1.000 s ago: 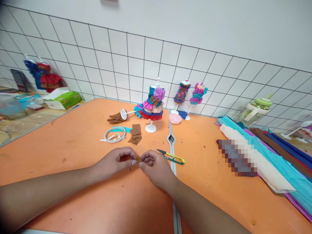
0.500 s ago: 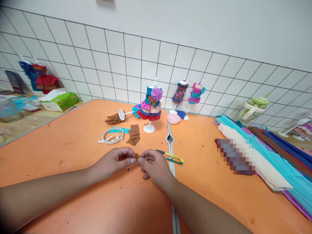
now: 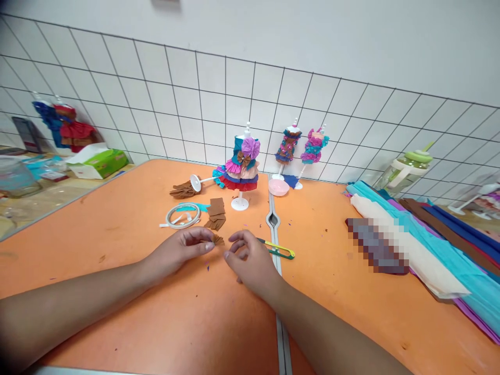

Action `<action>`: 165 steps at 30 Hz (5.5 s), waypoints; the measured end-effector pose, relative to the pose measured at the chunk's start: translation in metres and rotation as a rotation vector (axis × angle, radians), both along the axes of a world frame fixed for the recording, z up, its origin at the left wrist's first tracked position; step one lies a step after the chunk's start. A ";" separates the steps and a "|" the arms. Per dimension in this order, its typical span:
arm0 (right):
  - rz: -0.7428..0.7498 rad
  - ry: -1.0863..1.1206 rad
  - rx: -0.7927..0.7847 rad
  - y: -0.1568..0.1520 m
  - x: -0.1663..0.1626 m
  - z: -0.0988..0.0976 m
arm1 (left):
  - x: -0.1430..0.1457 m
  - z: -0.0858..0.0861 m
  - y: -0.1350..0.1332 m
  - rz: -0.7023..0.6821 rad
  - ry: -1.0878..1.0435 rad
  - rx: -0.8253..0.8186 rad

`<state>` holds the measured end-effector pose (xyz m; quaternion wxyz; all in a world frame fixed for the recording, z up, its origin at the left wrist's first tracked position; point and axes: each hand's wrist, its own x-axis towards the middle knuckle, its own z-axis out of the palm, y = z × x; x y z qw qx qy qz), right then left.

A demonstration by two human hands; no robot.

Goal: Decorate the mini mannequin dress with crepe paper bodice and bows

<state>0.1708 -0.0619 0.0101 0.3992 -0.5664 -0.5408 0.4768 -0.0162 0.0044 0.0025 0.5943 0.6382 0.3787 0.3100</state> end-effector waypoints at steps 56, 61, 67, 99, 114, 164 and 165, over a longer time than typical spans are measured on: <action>0.070 0.172 -0.166 0.005 0.004 -0.009 | 0.001 0.005 -0.005 -0.194 0.179 0.105; 0.033 0.165 -0.178 0.006 0.005 -0.008 | 0.002 0.001 -0.004 -0.236 0.203 0.091; 0.046 0.128 -0.150 0.005 0.004 -0.007 | 0.001 0.006 -0.006 -0.183 0.188 0.150; -0.020 0.009 0.018 0.005 0.001 -0.004 | 0.005 0.010 -0.008 -0.083 0.191 0.098; 0.086 -1.093 0.085 0.020 0.072 0.002 | -0.005 0.003 0.003 0.028 -0.090 -0.016; 0.139 -0.414 0.177 -0.007 0.004 -0.001 | -0.001 -0.001 -0.003 -0.153 0.025 0.066; 0.154 -0.422 0.173 -0.007 0.005 -0.001 | -0.001 -0.001 -0.003 -0.154 0.032 0.071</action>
